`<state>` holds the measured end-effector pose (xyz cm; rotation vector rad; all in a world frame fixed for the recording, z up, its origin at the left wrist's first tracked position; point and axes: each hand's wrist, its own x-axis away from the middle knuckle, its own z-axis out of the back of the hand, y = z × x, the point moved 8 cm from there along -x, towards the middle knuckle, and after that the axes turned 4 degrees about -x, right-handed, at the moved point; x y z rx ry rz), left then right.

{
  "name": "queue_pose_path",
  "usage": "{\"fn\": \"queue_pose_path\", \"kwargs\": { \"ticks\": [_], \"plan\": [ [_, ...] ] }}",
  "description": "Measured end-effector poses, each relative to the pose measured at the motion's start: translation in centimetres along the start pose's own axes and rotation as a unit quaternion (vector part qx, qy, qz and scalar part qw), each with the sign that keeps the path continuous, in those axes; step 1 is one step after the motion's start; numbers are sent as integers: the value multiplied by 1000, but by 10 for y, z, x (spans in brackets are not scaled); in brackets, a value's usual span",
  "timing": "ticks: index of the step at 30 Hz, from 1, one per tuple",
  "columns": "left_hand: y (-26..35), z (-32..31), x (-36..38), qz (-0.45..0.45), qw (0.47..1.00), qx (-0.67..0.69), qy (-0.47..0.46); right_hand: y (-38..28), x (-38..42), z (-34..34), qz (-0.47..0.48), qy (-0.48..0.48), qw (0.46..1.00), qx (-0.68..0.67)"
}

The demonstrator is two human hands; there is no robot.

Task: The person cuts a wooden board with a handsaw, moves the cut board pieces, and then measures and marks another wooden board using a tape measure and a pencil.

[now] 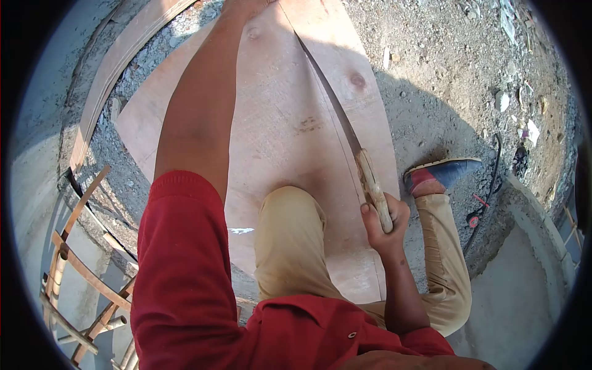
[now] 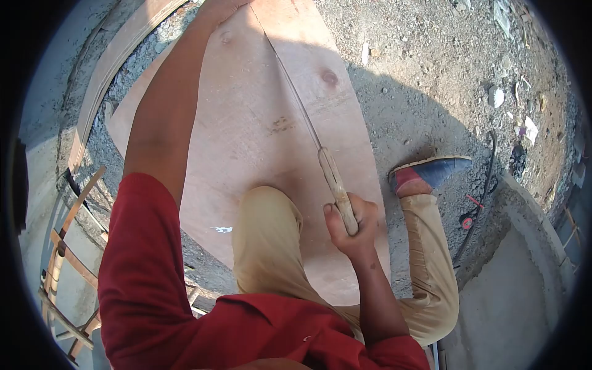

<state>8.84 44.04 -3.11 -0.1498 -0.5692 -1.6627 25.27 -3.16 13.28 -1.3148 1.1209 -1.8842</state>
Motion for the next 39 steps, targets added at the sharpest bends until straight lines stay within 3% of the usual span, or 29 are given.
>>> {"fn": "queue_pose_path", "kwargs": {
  "ticks": [1,3,4,7,8,10,12,15,17,20,22,25,28,29,32,35,37,39],
  "plan": [
    [10,3,14,46,998,26,-29,5,-40,-18,-27,3,1000,-16],
    [8,-8,-7,5,1000,-29,-9,8,-118,-47,42,3,997,-60],
    [9,-9,-9,-15,998,-62,-4,8,-114,-48,28,-4,998,-62],
    [5,-6,1,23,999,25,19,1,-53,-30,-11,-21,1000,-16],
    [2,-13,-9,32,996,1,-79,1,-13,-10,-18,-25,999,24],
    [23,3,27,-82,974,163,-131,-10,39,13,-5,-13,999,39],
    [-13,-30,-42,-12,996,82,-29,0,12,-1,0,-22,1000,17],
    [-14,-35,-46,-21,998,45,-47,21,-94,-49,34,-15,998,-54],
    [-16,-34,-53,-16,994,92,-48,8,-106,-52,40,-2,998,-54],
    [-12,-33,-36,34,979,185,-83,15,-38,-28,-8,-28,997,-68],
    [-5,-27,-30,29,981,178,-69,3,23,2,38,-3,998,-39],
    [-14,-28,-34,7,988,149,-49,18,17,0,-16,-35,998,-49],
    [-2,-22,-34,-53,996,71,-30,31,-85,-48,32,-24,999,-36],
    [4,-20,-32,-41,993,100,-37,28,-101,-50,49,-14,999,-16],
    [7,-21,-15,-18,981,179,-71,20,-48,-31,5,-31,999,-39],
    [4,-13,-18,-33,992,116,-22,16,28,1,4,-14,998,-56],
    [0,-13,-21,-35,992,119,-17,8,33,12,53,44,996,-57],
    [0,-19,-22,-42,993,110,-19,38,-34,-23,-5,-40,998,-39]
  ]
}}
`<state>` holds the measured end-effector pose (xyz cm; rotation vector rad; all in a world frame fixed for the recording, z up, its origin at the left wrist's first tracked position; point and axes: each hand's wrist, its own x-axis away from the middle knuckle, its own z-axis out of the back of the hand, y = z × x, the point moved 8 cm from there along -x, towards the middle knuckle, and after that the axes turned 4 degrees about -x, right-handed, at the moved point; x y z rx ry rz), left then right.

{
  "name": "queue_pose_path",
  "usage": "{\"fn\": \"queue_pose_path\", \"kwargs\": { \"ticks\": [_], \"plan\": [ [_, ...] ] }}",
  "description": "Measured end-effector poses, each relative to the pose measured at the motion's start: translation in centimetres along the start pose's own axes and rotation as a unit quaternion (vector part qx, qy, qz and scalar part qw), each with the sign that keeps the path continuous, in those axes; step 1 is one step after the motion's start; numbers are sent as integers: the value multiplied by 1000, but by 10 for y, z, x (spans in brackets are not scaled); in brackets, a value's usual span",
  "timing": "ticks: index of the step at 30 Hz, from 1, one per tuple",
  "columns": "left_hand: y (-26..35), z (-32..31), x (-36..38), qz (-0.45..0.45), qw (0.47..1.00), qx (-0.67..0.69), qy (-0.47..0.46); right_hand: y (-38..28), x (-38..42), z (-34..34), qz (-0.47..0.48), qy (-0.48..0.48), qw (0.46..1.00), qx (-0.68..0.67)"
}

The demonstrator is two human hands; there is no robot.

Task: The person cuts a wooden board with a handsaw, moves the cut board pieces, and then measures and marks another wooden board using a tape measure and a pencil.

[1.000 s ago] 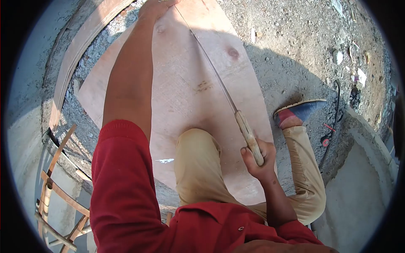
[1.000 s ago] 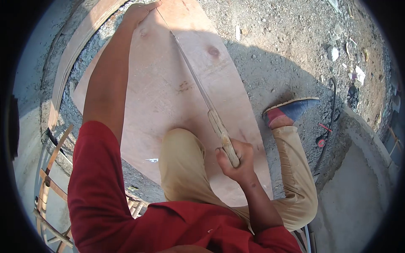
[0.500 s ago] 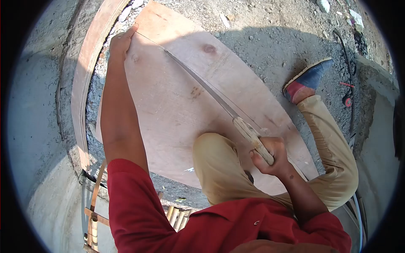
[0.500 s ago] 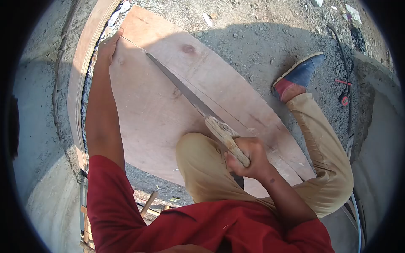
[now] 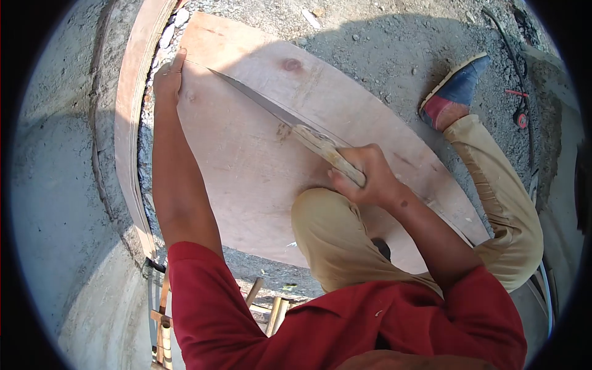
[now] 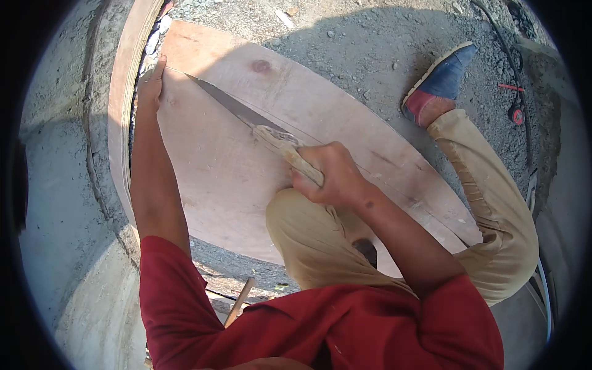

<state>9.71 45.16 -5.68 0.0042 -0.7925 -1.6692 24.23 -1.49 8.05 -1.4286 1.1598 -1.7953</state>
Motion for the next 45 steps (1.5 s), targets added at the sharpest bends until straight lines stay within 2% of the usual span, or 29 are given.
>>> {"fn": "queue_pose_path", "kwargs": {
  "ticks": [1,3,5,8,11,13,15,16,18,20,21,23,24,25,27,29,32,33,35,37,39,40,42,43,45],
  "plan": [
    [8,1,4,-6,1000,-26,-12,4,-46,-18,56,25,998,22],
    [10,0,1,-8,1000,11,-25,-14,-88,-30,59,39,996,52],
    [1,-4,2,8,999,30,-32,-17,-50,-18,30,25,998,40],
    [14,4,11,-2,1000,-24,-9,-25,40,17,-31,-11,999,-16],
    [14,3,13,11,998,-48,-25,-26,68,34,6,48,999,-9],
    [2,0,6,-20,998,-53,-1,-4,-2,6,-21,-16,1000,13],
    [3,1,-5,-36,999,-39,6,-14,-85,-25,51,29,995,77],
    [2,1,-7,-28,999,-25,-5,-17,-86,-22,57,30,995,72],
    [-3,-4,3,-20,999,-30,-29,-22,-71,-21,52,30,996,59],
    [16,6,8,-35,997,-62,-26,-29,0,4,16,6,999,32],
    [16,4,13,-4,998,-59,-38,-25,37,17,-9,-3,1000,21],
    [25,-1,22,-14,999,-22,-46,-34,83,43,-1,-11,1000,7],
    [24,1,24,-19,999,-4,-46,-27,72,40,8,-7,1000,1],
    [1,-7,6,-14,995,19,-94,-14,52,33,15,-3,1000,-7],
    [4,-5,12,-28,997,-21,-73,11,-16,1,37,-6,999,19],
    [17,-2,13,-39,995,-61,-73,-6,-87,-25,70,33,995,65],
    [10,-6,12,6,994,26,-102,-9,-51,-16,36,21,998,39],
    [16,-3,14,-15,995,16,-93,-15,-16,-2,43,12,999,17],
    [12,1,13,-17,997,-4,-71,-9,60,26,0,2,1000,-2],
    [7,-3,5,-32,998,-20,-40,-15,79,42,20,12,999,23],
    [4,-6,10,-11,997,-19,-79,-2,59,32,22,-5,999,26],
    [11,-9,13,-6,995,-18,-100,19,16,14,16,-21,999,19],
    [11,-5,9,-32,996,-59,-54,13,-62,-20,145,41,987,57],
    [13,-5,9,-43,995,-79,-32,10,-63,-14,111,35,992,53],
    [9,-8,15,-36,997,-39,-57,1,-42,-12,29,11,999,38]
  ]
}}
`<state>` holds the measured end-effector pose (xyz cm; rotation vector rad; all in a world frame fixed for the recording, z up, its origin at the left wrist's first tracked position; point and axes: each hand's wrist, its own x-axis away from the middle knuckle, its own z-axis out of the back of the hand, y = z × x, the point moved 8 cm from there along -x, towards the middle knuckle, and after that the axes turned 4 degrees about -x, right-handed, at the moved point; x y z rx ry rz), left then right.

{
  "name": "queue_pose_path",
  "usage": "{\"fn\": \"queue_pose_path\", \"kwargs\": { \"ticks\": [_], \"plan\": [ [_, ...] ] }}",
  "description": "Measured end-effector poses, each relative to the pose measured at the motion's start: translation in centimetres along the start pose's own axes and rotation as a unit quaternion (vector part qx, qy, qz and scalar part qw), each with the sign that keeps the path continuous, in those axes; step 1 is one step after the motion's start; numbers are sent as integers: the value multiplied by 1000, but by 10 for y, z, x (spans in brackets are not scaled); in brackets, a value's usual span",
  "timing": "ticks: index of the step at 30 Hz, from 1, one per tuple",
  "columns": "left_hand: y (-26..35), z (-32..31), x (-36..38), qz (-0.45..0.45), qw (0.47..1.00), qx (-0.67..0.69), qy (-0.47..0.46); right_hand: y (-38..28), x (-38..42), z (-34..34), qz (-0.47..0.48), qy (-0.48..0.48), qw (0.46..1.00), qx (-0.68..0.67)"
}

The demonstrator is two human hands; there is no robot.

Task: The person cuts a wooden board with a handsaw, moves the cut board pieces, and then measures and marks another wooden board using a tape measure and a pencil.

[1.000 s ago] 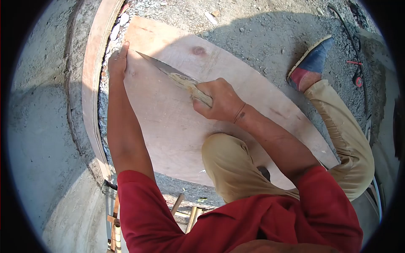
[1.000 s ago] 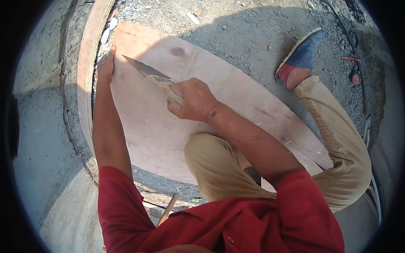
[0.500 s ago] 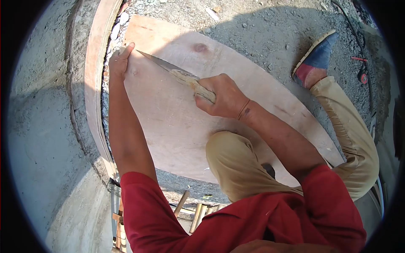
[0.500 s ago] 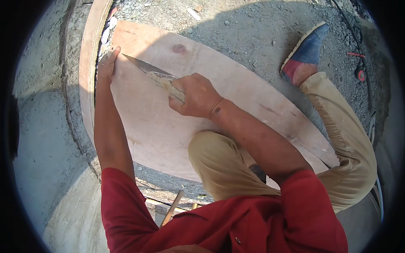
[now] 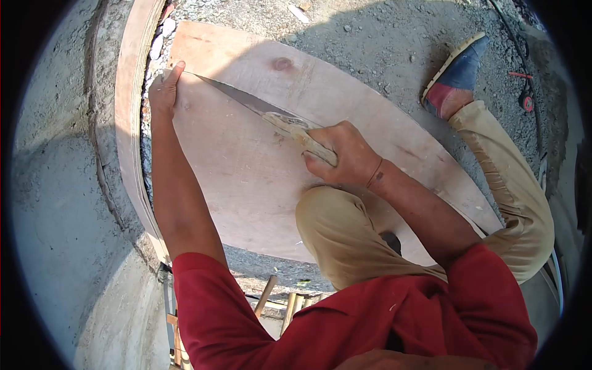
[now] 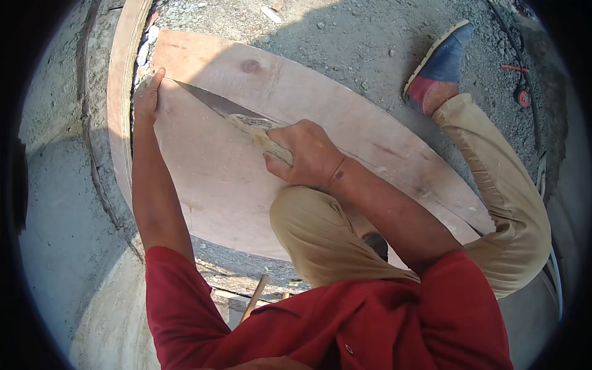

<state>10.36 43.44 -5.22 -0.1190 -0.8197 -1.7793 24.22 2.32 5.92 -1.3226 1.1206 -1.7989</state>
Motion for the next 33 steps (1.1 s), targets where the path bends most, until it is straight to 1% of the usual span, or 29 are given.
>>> {"fn": "queue_pose_path", "kwargs": {
  "ticks": [1,2,3,4,5,6,7,8,9,10,13,14,15,16,17,18,20,21,22,23,24,25,26,27,28,29,30,31,33],
  "plan": [
    [6,5,-2,-3,1000,19,-6,-2,29,9,11,-1,1000,1],
    [20,9,10,-2,1000,7,0,1,70,24,22,-8,1000,0],
    [16,10,9,-2,1000,4,6,-2,111,42,5,-15,1000,-11],
    [12,8,5,-3,1000,1,11,-5,134,54,-13,-22,999,-23],
    [10,9,1,-6,1000,-2,19,-2,129,53,-1,-12,1000,-25],
    [8,6,3,3,1000,19,-4,4,120,51,13,-1,1000,-26],
    [9,10,6,-1,1000,-13,14,9,109,47,25,15,999,-29],
    [13,11,8,-10,999,-42,30,20,65,28,-16,-18,999,-46],
    [18,13,8,-19,996,-67,53,23,16,8,46,4,999,-30],
    [18,11,9,-24,997,-49,47,12,-28,-5,28,5,1000,-14],
    [2,7,-4,-4,1000,-13,7,0,-13,-4,24,11,1000,2],
    [-4,7,-9,-17,1000,-19,18,-5,16,9,3,4,1000,-14],
    [-4,9,-12,-18,999,-18,23,-4,65,27,-19,-9,999,-31],
    [-5,8,-10,-14,999,-22,20,1,108,39,-17,-17,999,-39],
    [-5,6,-9,-12,999,-24,17,-9,137,57,-32,-23,999,-35],
    [1,7,-5,-17,999,-41,30,-4,136,58,-20,-13,999,-31],
    [5,8,2,-7,999,-24,33,5,131,56,7,5,1000,-24],
    [8,5,5,-6,999,-16,28,18,89,37,-20,-26,998,-58],
    [13,4,10,-1,1000,-1,9,24,39,14,45,-8,998,-38],
    [14,7,3,-8,1000,-11,25,25,-2,0,52,-2,999,1],
    [14,8,-1,-12,999,-23,37,19,-8,0,44,-2,999,3],
    [10,5,1,-10,998,-37,43,14,-6,1,27,-6,1000,3],
    [5,5,0,-4,1000,-20,21,10,0,1,9,-11,1000,1],
    [12,7,0,-15,999,-23,31,7,28,11,12,1,1000,-8],
    [16,11,1,-22,998,-26,46,7,72,26,18,8,1000,-18],
    [15,12,7,-25,998,-33,56,8,112,39,-3,-8,999,-47],
    [20,10,13,-12,999,-14,43,2,148,56,-18,-15,999,-31],
    [18,8,13,-15,998,-27,49,-1,164,67,-29,-18,999,-12],
    [18,10,12,-24,996,-51,63,15,130,55,-2,-15,999,-29]
  ]
}}
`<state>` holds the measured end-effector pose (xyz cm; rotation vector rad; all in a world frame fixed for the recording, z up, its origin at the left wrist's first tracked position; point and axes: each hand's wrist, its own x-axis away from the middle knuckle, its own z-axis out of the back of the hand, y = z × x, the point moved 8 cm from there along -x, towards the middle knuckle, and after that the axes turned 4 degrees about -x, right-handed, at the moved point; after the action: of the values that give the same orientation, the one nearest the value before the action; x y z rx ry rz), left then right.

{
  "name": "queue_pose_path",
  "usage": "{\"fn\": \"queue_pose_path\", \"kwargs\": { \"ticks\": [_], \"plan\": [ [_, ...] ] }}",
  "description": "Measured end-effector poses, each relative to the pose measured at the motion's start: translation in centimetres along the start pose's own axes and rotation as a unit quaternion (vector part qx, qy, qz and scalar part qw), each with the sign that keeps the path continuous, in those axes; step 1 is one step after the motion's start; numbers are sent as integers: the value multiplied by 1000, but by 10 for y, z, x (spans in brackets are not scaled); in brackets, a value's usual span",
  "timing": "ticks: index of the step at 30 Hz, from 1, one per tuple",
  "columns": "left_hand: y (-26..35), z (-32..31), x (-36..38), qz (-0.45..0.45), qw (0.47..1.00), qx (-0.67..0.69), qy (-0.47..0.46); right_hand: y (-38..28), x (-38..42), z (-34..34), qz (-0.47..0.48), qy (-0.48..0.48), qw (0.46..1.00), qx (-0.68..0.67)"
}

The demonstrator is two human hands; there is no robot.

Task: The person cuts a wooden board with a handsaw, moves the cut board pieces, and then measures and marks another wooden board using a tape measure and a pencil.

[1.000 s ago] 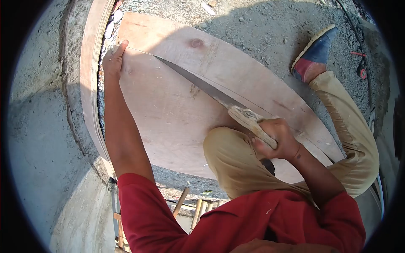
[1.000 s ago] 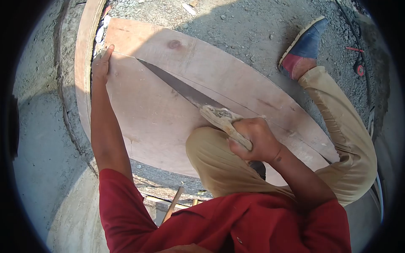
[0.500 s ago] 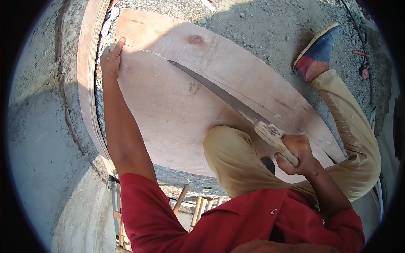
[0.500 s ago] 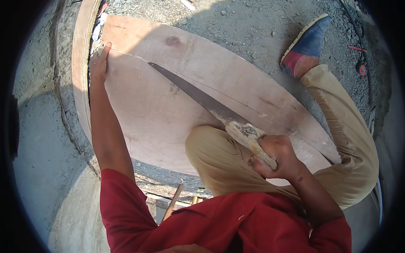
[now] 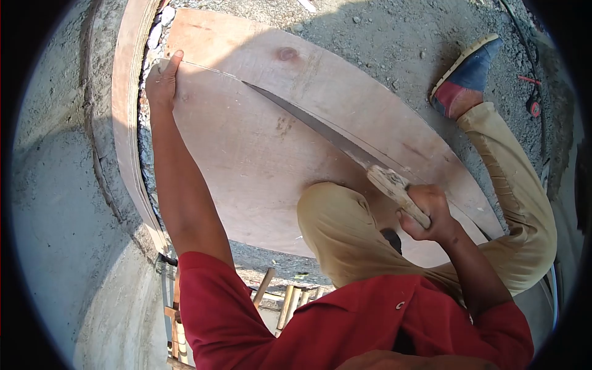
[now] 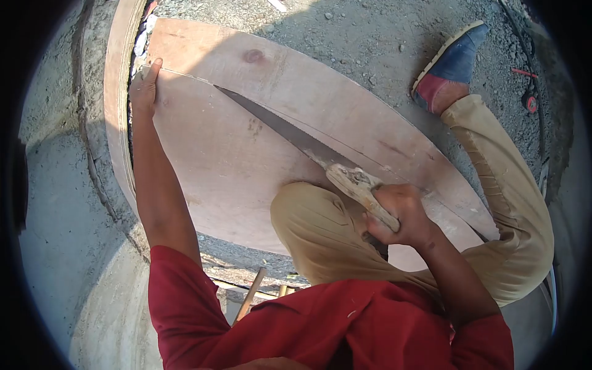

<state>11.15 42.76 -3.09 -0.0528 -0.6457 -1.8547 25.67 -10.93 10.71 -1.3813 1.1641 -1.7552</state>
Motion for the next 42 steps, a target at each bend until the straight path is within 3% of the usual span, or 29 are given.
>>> {"fn": "queue_pose_path", "kwargs": {
  "ticks": [2,3,5,6,8,11,14,16,18,23,24,27,28,29,31,35,37,38,40,41,42],
  "plan": [
    [0,-1,-2,-13,1000,-15,-2,16,-78,-30,3,-2,1000,-30],
    [-6,0,-7,-28,999,-26,8,19,-123,-50,72,23,996,40],
    [3,0,-2,-10,1000,-12,-11,4,-138,-55,47,25,998,41],
    [4,1,3,-9,1000,-3,-18,-1,-137,-53,29,23,998,41],
    [7,2,1,-12,1000,21,-19,-2,-64,-26,-2,3,1000,-20],
    [-6,-5,-4,18,999,31,-27,-6,20,6,-37,-10,999,8],
    [-6,-3,-1,14,999,23,-16,6,-5,-4,-23,6,1000,1],
    [0,-5,-8,5,1000,28,-6,18,-103,-38,36,-1,999,33],
    [-26,-9,-24,1,1000,13,4,-1,-143,-47,-5,5,1000,10],
    [-20,-8,-13,23,999,29,-18,-6,19,5,-66,-35,997,1],
    [-16,-7,-16,29,999,25,-19,-10,28,11,-39,-1,999,0],
    [-12,-5,-6,10,1000,24,-8,3,11,4,8,19,1000,4],
    [-9,-4,-8,-1,1000,13,-5,21,-38,-14,-2,-25,1000,12],
    [-8,-2,-10,-9,1000,0,4,26,-91,-36,68,-2,996,50],
    [-5,-2,-12,-27,999,-29,13,4,-137,-52,42,10,998,41],
    [1,-3,-4,-2,999,21,-24,7,-8,-8,-15,-18,1000,-10],
    [-16,-9,-12,8,999,33,-19,-1,43,9,-7,23,1000,8],
    [-16,-8,-14,5,999,38,-12,-7,45,14,17,56,998,17],
    [-16,-6,-13,7,1000,9,-2,5,20,5,16,31,999,14],
    [-12,-6,-13,5,1000,-3,2,29,-27,-11,-7,-29,1000,5],
    [-11,-5,-12,-3,1000,-9,16,30,-83,-28,33,-25,999,25]
  ]
}}
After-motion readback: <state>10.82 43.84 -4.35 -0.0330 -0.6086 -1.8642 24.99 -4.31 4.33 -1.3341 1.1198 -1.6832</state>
